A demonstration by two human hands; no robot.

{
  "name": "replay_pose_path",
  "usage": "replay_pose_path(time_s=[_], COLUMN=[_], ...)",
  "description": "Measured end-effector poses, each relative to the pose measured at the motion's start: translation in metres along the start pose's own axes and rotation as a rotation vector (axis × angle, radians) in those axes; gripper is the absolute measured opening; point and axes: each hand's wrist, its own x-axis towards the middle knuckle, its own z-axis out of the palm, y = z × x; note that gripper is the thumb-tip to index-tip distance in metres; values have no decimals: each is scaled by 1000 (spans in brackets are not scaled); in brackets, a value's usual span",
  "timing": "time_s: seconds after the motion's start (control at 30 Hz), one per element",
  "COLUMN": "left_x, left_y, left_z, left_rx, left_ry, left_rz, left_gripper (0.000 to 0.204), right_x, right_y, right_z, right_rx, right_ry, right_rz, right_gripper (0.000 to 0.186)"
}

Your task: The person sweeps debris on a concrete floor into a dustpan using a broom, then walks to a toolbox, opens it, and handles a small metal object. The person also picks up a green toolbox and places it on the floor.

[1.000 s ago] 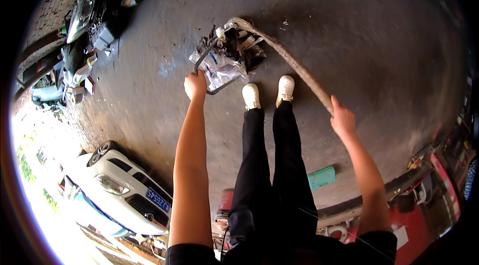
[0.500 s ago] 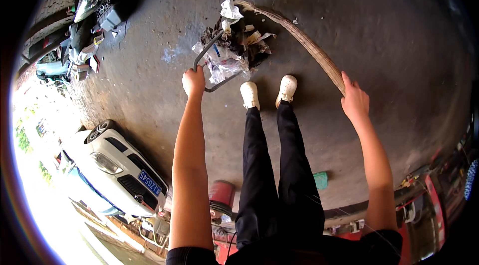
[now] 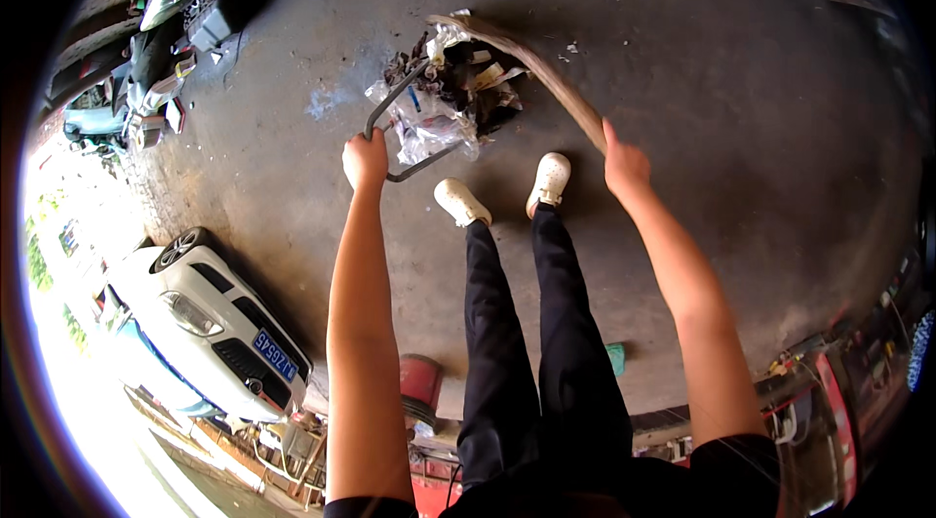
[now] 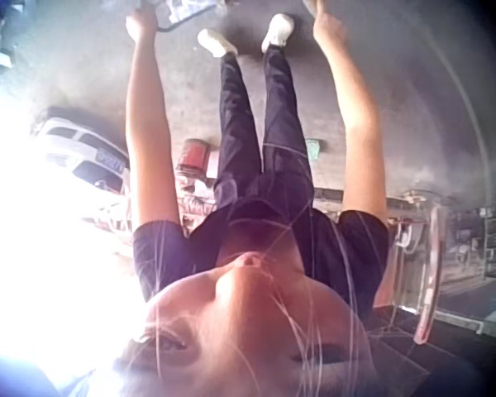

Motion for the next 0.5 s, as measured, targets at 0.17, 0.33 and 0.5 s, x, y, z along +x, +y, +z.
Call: replay_pose_path(time_s=[0.17,0.33,0.5], left_x=[-2,-2,2], left_y=[9,4,0], left_z=[-4,1,1], left_rx=[7,-14,13], left_ry=[-20,-20,-13], left_rz=[-16,11,6], left_gripper=[46,44,45], right_x=[-113,-204,-225], right_y=[63,69,64], right_z=[64,63,52], right_rx=[24,221,415], right_ry=[-211,-207,-61], right_rz=[155,139,152], right_gripper=[64,89,90])
